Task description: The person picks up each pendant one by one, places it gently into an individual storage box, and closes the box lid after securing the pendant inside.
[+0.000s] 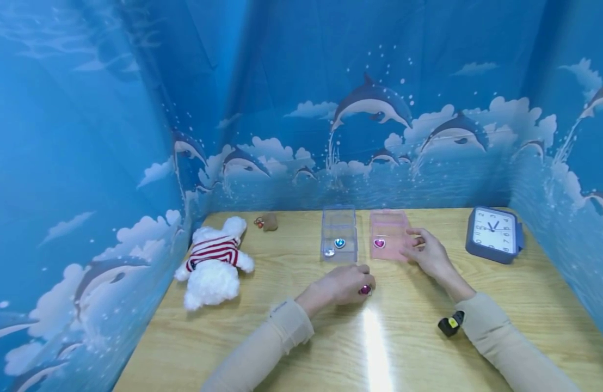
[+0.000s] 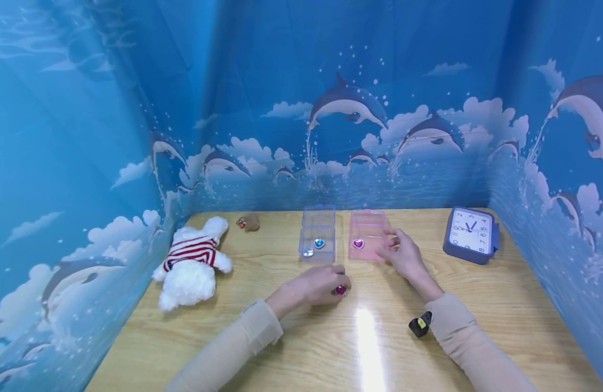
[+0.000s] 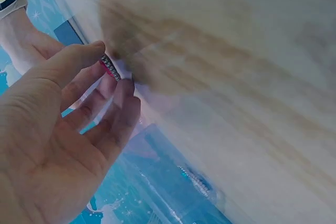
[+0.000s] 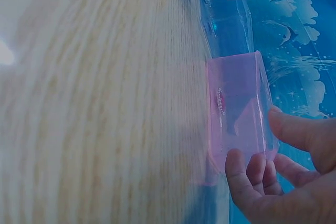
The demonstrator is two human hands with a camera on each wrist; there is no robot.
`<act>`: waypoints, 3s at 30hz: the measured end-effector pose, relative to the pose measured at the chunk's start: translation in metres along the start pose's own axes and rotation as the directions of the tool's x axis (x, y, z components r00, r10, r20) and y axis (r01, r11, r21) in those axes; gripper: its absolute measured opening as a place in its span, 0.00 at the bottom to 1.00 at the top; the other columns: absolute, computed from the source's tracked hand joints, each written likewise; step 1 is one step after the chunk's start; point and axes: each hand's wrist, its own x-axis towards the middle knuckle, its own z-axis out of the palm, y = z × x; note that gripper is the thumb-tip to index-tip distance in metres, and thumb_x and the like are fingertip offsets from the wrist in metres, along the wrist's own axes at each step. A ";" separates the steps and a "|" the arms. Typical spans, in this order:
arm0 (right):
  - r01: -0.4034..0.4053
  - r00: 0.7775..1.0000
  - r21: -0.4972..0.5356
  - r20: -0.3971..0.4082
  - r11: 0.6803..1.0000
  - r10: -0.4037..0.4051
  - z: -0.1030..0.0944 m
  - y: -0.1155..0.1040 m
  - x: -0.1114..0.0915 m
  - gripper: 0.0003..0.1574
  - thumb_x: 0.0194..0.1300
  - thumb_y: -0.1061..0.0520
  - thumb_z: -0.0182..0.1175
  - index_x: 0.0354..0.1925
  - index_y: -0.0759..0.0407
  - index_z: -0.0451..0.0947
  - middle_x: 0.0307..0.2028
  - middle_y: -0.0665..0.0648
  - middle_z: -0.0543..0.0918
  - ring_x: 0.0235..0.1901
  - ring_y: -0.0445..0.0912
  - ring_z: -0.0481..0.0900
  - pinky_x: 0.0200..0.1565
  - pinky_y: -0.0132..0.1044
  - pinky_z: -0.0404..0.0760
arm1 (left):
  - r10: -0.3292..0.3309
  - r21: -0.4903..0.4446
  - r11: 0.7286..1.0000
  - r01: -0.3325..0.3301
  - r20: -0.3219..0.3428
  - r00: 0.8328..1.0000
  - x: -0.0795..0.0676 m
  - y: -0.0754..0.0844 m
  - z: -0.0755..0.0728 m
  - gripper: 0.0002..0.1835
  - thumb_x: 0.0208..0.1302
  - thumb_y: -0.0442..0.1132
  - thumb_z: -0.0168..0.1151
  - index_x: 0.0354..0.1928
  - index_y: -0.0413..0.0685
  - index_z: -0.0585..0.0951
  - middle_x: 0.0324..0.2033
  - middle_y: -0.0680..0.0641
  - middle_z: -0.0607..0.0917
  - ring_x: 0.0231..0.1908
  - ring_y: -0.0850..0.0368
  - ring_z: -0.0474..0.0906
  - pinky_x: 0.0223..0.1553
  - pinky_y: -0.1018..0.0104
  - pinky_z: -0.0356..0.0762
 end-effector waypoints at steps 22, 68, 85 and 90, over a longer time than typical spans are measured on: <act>-0.018 0.999 0.097 0.039 0.995 0.014 -0.004 0.002 0.000 0.37 0.75 0.64 0.62 0.76 0.69 0.61 0.54 0.71 0.74 0.41 0.42 0.81 0.41 0.34 0.90 | -0.026 -0.197 0.980 0.000 -0.132 0.991 0.039 0.005 -0.036 0.18 0.71 0.37 0.69 0.61 0.52 0.84 0.55 0.49 0.82 0.46 0.63 0.82 0.46 0.82 0.79; -0.015 1.000 0.222 0.022 0.975 0.010 -0.003 0.003 -0.006 0.35 0.72 0.66 0.63 0.73 0.70 0.65 0.56 0.73 0.76 0.40 0.40 0.79 0.39 0.26 0.85 | -0.309 -0.152 0.945 0.289 -0.129 0.942 0.122 -0.009 -0.041 0.14 0.74 0.40 0.65 0.56 0.65 0.88 0.53 0.60 0.89 0.53 0.63 0.84 0.52 0.69 0.83; -0.044 0.999 0.198 0.021 0.979 0.041 -0.004 0.006 -0.002 0.35 0.74 0.65 0.62 0.73 0.70 0.64 0.55 0.70 0.76 0.39 0.40 0.79 0.40 0.29 0.86 | -0.405 -0.443 0.851 0.282 -0.212 0.889 0.112 -0.024 -0.048 0.27 0.69 0.24 0.60 0.65 0.57 0.82 0.63 0.53 0.85 0.62 0.56 0.82 0.63 0.64 0.84; -0.063 0.998 0.141 0.019 0.988 0.061 -0.010 0.002 0.001 0.36 0.77 0.60 0.60 0.76 0.68 0.62 0.56 0.69 0.75 0.40 0.41 0.78 0.40 0.33 0.86 | -0.546 -0.646 0.702 0.300 -0.217 0.810 0.104 -0.029 -0.051 0.22 0.79 0.31 0.52 0.69 0.53 0.79 0.64 0.46 0.82 0.58 0.54 0.82 0.59 0.65 0.85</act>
